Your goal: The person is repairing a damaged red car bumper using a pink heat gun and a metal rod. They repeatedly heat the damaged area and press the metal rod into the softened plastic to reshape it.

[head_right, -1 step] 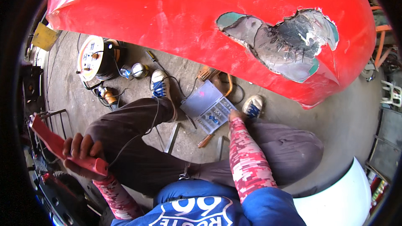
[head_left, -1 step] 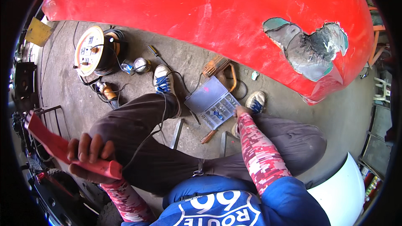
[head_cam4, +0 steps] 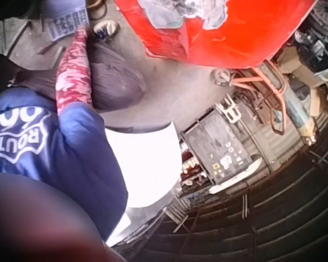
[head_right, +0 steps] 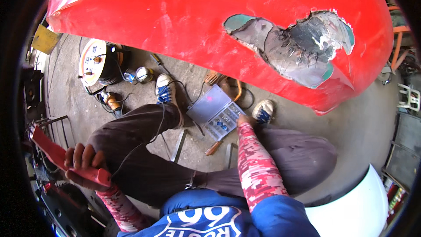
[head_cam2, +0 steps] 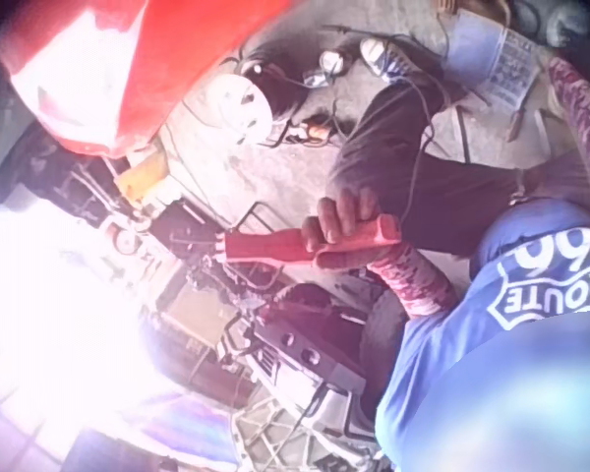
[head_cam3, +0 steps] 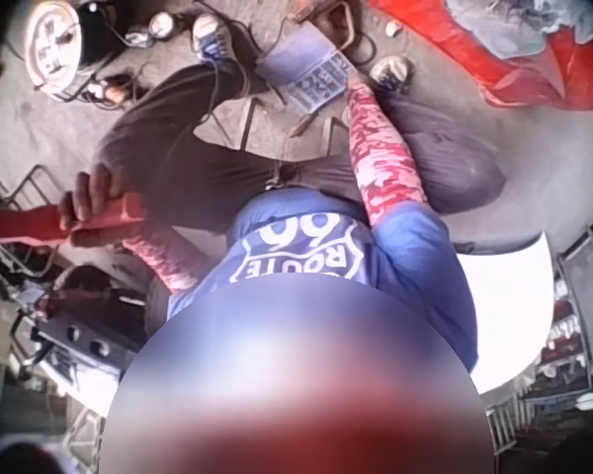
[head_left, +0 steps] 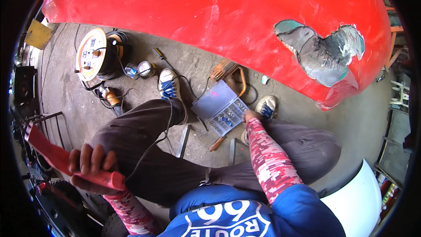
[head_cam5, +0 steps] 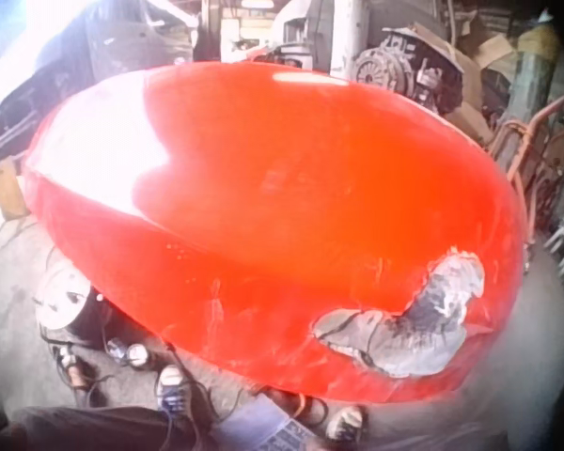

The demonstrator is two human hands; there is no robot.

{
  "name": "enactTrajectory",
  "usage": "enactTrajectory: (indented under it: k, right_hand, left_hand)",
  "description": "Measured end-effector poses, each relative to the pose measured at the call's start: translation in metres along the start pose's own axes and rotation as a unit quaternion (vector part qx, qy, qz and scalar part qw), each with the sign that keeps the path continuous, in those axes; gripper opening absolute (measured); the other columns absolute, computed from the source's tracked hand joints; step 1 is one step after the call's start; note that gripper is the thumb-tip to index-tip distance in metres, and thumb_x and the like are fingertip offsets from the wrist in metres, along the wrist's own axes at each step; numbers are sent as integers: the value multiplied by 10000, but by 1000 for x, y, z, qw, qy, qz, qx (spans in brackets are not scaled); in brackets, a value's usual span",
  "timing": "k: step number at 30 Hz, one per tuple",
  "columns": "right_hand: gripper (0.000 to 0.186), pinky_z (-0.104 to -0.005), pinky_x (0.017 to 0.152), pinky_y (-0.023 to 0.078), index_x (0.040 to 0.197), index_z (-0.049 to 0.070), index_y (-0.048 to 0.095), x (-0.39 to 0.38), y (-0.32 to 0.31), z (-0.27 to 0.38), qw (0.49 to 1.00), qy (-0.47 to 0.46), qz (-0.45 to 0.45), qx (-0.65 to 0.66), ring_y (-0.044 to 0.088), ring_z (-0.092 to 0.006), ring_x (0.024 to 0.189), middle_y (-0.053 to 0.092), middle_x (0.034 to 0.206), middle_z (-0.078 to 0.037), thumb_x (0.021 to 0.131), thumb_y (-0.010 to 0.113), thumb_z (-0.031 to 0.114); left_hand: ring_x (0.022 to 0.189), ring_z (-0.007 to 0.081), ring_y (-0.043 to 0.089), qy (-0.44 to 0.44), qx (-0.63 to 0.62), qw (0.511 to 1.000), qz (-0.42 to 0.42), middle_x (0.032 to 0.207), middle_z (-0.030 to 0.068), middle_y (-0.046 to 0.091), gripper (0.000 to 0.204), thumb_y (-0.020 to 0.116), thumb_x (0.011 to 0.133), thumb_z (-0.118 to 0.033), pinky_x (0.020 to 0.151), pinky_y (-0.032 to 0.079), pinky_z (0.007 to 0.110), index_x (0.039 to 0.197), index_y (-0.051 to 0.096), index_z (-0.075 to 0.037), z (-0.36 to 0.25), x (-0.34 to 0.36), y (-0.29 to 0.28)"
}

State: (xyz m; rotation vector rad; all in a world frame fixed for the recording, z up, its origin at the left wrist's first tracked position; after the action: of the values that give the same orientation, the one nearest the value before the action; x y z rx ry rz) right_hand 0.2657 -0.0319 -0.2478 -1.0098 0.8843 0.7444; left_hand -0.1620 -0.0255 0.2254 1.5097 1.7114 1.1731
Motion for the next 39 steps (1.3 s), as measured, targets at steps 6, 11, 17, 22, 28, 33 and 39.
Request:
enactTrajectory:
  k: [6,11,17,22,28,33,39]
  right_hand:
    - [410,-356,498,542,886,-60,696,-8,11,7,997,-24,-67,-18,665,-200,549,709,721,-118,799,845,312]
    - [385,-343,619,494,915,-41,714,46,8,-3,976,-73,-139,-148,646,-231,717,708,860,-142,767,859,284]
    - [628,-380,908,582,1095,-86,694,68,6,-11,978,-1,-133,-161,713,-320,1051,709,1136,-250,716,891,373]
    - [427,-348,672,581,1014,-99,670,105,24,-27,974,11,-179,-137,732,-219,730,756,881,-140,824,815,255]
    - [228,-359,627,541,829,-7,706,126,30,-44,972,-99,-190,-96,684,-222,669,721,784,-116,838,752,217]
    - [233,-388,866,533,982,51,741,34,11,-18,943,-228,-171,-172,694,-294,973,740,993,-143,875,657,240]
    - [182,-373,883,541,1010,75,736,-12,11,-16,955,-255,-112,-98,697,-304,969,736,1026,-165,854,682,151]
  left_hand:
    - [826,151,490,-25,-19,999,-7,904,1,478,240,735,908,-131,751,395,352,1047,542,-158,-13,2,-10]
    - [829,162,499,-44,-23,999,15,915,12,483,216,724,920,-135,744,394,361,1031,539,-149,-6,10,-11]
    - [855,179,535,-53,7,998,20,945,34,507,182,707,947,-198,765,434,397,1029,548,-166,-5,12,-10]
    - [892,184,534,-71,18,997,29,993,47,509,179,701,953,-209,780,441,405,1045,557,-152,-3,16,-7]
    - [872,187,515,-93,24,995,37,976,48,496,186,693,937,-117,777,430,389,1034,535,-135,1,21,0]
    - [896,182,533,-99,23,994,50,997,47,512,169,702,927,-128,777,431,399,1020,562,-148,3,21,-2]
    - [929,187,546,-101,4,993,56,1020,53,527,175,703,924,-130,794,433,402,1037,570,-157,4,18,-3]
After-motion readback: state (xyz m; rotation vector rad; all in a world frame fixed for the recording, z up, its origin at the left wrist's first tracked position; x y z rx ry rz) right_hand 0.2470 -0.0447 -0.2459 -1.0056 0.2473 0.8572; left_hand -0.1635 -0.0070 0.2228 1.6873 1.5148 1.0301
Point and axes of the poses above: each hand's wrist, its own x-axis towards the middle knuckle, its own y-axis out of the palm, z = x × y, the point moved 4 cm from there along x, towards the middle knuckle
